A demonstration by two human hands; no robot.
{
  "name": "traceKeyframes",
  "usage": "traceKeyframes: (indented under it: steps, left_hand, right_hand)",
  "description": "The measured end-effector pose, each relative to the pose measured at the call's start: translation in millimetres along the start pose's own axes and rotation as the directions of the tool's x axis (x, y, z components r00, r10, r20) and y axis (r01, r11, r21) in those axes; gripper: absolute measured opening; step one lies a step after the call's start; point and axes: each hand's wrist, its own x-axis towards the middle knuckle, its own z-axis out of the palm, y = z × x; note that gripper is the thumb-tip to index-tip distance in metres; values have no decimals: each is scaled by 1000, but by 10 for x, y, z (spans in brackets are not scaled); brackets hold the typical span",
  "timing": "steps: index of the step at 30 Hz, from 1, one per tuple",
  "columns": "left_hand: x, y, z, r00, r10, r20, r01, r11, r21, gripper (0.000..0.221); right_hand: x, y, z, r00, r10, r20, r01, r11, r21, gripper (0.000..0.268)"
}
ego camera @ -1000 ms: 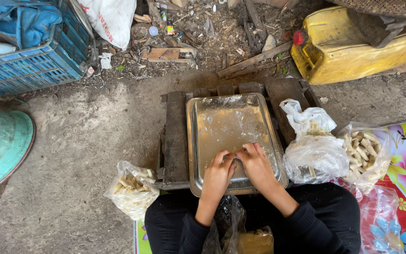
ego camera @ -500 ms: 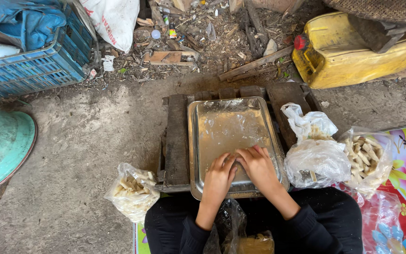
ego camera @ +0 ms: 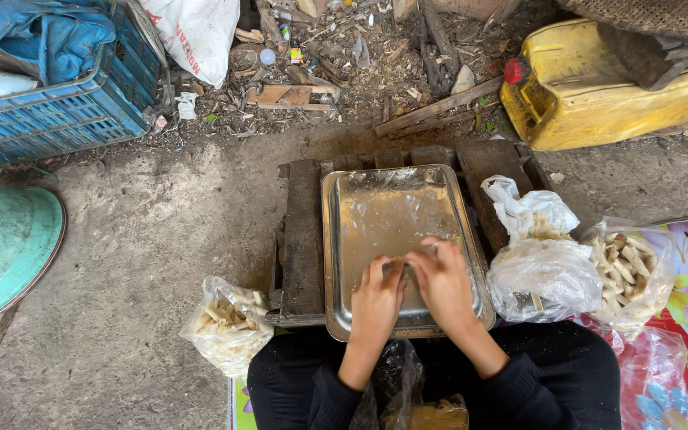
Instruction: The person fills thin dough sheets with a mixture and folds them into triangular shapes on a tray, placing the completed items into plastic bags.
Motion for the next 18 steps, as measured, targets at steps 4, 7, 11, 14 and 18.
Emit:
traceKeyframes:
  steps: [4, 7, 11, 14, 18]
  left_hand:
    - [159, -97, 141, 992, 38, -122, -9, 973, 231, 27]
    - [339, -180, 189, 979, 54, -197, 3, 960, 280, 28]
    - [273, -140, 116, 955, 17, -296, 5, 997, 73, 22]
    - [93, -73, 77, 956, -36, -291, -15, 985, -171, 22]
    - [-102, -44, 39, 953, -299, 58, 247, 648, -720, 21]
  right_hand:
    - [54, -35, -274, 984, 159, -77, -152, 984, 90, 24]
    - [25, 14, -378, 984, 146, -104, -133, 984, 122, 27]
    - [-103, 118, -323, 973, 230, 22, -230, 957, 179, 44]
    - [-229, 114, -281, 997, 67, 22, -70, 991, 115, 64]
    - [-301, -29, -191, 997, -61, 50, 55, 994, 99, 73]
